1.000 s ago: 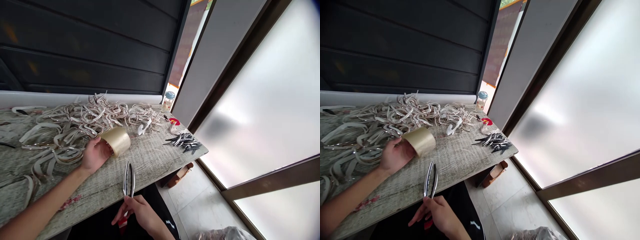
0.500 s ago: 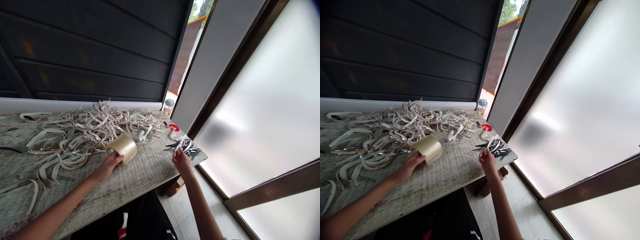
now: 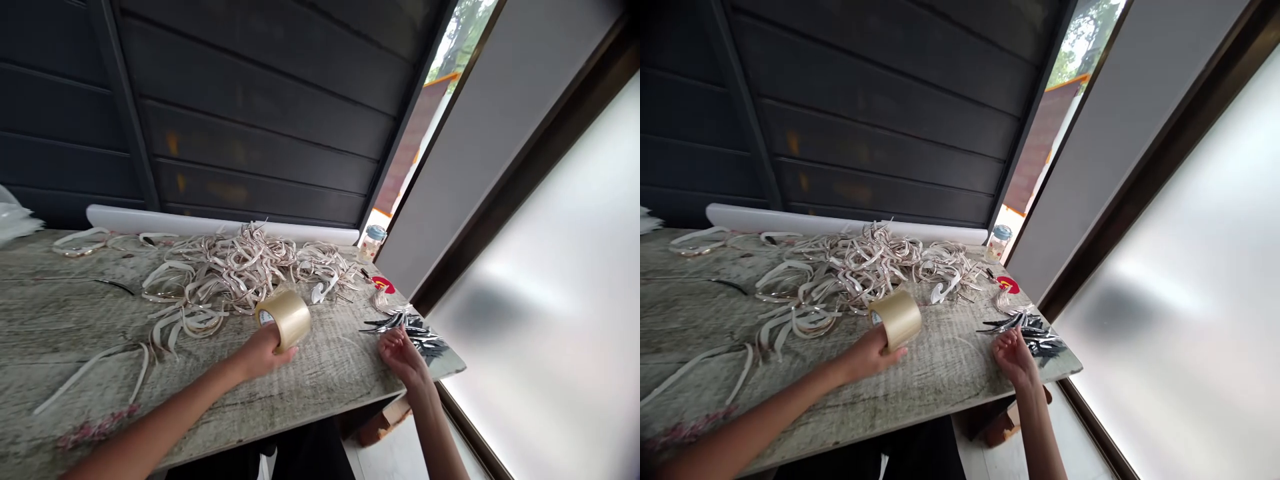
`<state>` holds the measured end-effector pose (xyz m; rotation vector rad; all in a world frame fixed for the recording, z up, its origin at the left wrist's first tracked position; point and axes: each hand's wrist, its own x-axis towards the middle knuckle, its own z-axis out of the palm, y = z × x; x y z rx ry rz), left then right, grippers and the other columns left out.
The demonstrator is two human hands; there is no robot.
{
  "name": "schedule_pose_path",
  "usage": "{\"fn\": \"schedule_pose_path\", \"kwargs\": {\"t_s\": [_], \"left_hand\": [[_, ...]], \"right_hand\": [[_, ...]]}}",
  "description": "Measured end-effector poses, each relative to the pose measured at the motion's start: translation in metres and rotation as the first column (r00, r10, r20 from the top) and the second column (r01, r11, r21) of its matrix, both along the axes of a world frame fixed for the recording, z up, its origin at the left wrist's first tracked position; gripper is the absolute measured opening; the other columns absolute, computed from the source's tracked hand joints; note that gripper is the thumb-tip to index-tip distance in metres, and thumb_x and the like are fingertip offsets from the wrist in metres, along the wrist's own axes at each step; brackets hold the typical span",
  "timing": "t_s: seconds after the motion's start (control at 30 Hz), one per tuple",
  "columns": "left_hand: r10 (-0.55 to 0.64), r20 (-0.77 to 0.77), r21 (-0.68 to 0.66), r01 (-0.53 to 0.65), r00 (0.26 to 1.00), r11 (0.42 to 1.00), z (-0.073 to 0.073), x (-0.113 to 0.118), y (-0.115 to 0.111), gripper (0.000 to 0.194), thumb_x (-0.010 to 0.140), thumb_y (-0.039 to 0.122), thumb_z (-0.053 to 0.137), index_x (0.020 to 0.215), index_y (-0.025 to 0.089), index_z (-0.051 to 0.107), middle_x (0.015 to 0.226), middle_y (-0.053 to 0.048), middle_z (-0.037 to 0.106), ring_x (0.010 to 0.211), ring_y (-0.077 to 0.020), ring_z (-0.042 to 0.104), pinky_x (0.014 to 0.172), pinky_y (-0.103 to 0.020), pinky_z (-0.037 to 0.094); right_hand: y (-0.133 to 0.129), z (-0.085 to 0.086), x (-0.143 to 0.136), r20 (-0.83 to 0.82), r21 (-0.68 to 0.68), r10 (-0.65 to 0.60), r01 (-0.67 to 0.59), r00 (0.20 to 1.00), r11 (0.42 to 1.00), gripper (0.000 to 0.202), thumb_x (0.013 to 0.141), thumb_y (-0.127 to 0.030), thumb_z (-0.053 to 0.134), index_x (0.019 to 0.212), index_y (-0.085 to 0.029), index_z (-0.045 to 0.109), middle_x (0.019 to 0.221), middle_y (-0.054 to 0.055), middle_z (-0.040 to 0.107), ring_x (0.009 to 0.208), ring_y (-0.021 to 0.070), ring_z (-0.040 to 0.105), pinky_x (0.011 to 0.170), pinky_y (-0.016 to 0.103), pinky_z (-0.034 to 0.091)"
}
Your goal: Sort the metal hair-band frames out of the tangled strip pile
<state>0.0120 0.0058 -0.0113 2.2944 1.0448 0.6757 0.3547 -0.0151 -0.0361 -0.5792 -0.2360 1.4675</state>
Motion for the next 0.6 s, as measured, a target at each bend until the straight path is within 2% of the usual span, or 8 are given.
{"fn": "schedule_pose_path", "kwargs": {"t_s": [0.1, 0.2, 0.3, 0.4, 0.47, 0.53, 0.57, 0.6], "left_hand": [[-0.017, -0.057, 0.058, 0.02, 0.998, 0.998, 0.001, 0.0, -0.001, 0.026, 0.086, 0.034, 0.055, 0.103, 0.017, 0.066, 0.109, -0.011, 0.07, 0.103, -0.0307, 0.062, 0.09, -0.041, 0.05], [-0.055, -0.043, 0.094, 0.059, 0.998, 0.994, 0.002, -0.001, -0.001, 0.032, 0.084, 0.036, 0.057, 0.11, 0.018, 0.064, 0.114, -0.01, 0.069, 0.11, -0.0322, 0.06, 0.096, -0.043, 0.048], [-0.112, -0.035, 0.127, 0.115, 0.993, 0.985, 0.003, -0.002, 0.0, 0.036, 0.085, 0.037, 0.056, 0.115, 0.019, 0.062, 0.122, -0.011, 0.066, 0.117, -0.0339, 0.057, 0.102, -0.044, 0.045], [-0.155, -0.054, 0.16, 0.162, 0.986, 0.974, 0.003, -0.003, 0.0, 0.046, 0.083, 0.036, 0.057, 0.126, 0.02, 0.057, 0.132, -0.012, 0.061, 0.124, -0.0342, 0.053, 0.107, -0.046, 0.042], [-0.161, -0.076, 0.183, 0.172, 0.984, 0.968, 0.001, -0.003, -0.001, 0.055, 0.081, 0.035, 0.06, 0.133, 0.02, 0.052, 0.14, -0.013, 0.056, 0.128, -0.0341, 0.051, 0.109, -0.046, 0.039], [-0.146, -0.106, 0.205, 0.166, 0.984, 0.965, -0.001, -0.004, -0.002, 0.054, 0.08, 0.035, 0.062, 0.131, 0.021, 0.052, 0.14, -0.012, 0.056, 0.128, -0.0337, 0.051, 0.11, -0.045, 0.038], [-0.135, -0.121, 0.212, 0.159, 0.983, 0.964, -0.001, -0.004, -0.002, 0.051, 0.08, 0.035, 0.062, 0.128, 0.021, 0.054, 0.138, -0.011, 0.058, 0.127, -0.0331, 0.052, 0.111, -0.044, 0.038], [-0.123, -0.134, 0.216, 0.151, 0.983, 0.965, -0.002, -0.004, -0.003, 0.048, 0.08, 0.034, 0.062, 0.125, 0.022, 0.056, 0.136, -0.01, 0.06, 0.125, -0.0324, 0.053, 0.11, -0.043, 0.038]], "right_hand": [[0.004, -0.005, -0.001, -0.039, 0.029, -0.039, 0.041, 0.998, 0.999, 0.051, 0.085, -0.049, 0.071, 0.058, -0.021, 0.038, 0.05, -0.01, 0.039, 0.043, 0.0061, 0.039, 0.043, 0.017, 0.042], [0.002, -0.002, -0.005, -0.071, 0.054, -0.034, 0.038, 0.997, 0.998, 0.049, 0.08, -0.057, 0.072, 0.061, -0.021, 0.044, 0.054, -0.009, 0.043, 0.046, 0.0066, 0.043, 0.045, 0.018, 0.044], [-0.006, 0.011, -0.018, -0.094, 0.014, 0.096, -0.095, 0.991, 0.995, 0.033, 0.081, -0.051, 0.074, 0.082, -0.021, 0.06, 0.07, -0.005, 0.06, 0.054, 0.0072, 0.05, 0.05, 0.019, 0.048], [-0.009, 0.031, -0.045, -0.052, 0.006, 0.309, -0.309, 0.95, 0.951, 0.033, 0.085, -0.041, 0.071, 0.11, -0.022, 0.063, 0.096, 0.001, 0.07, 0.062, 0.0078, 0.054, 0.054, 0.019, 0.049], [-0.002, 0.048, -0.07, 0.098, 0.028, 0.391, -0.395, 0.915, 0.918, 0.035, 0.083, -0.04, 0.071, 0.113, -0.023, 0.064, 0.092, 0.0, 0.07, 0.061, 0.0085, 0.053, 0.055, 0.02, 0.046], [0.016, 0.065, -0.1, 0.38, 0.073, 0.341, -0.396, 0.86, 0.915, 0.031, 0.078, -0.043, 0.073, 0.102, -0.024, 0.067, 0.09, 0.0, 0.07, 0.062, 0.0096, 0.053, 0.055, 0.021, 0.044], [0.03, 0.073, -0.116, 0.56, 0.108, 0.264, -0.384, 0.786, 0.917, 0.03, 0.079, -0.047, 0.07, 0.099, -0.025, 0.067, 0.095, 0.001, 0.07, 0.067, 0.011, 0.055, 0.06, 0.023, 0.045], [0.045, 0.081, -0.131, 0.749, 0.124, 0.168, -0.384, 0.642, 0.915, 0.031, 0.083, -0.05, 0.064, 0.1, -0.025, 0.067, 0.101, 0.003, 0.069, 0.073, 0.0129, 0.057, 0.065, 0.025, 0.046]]}}
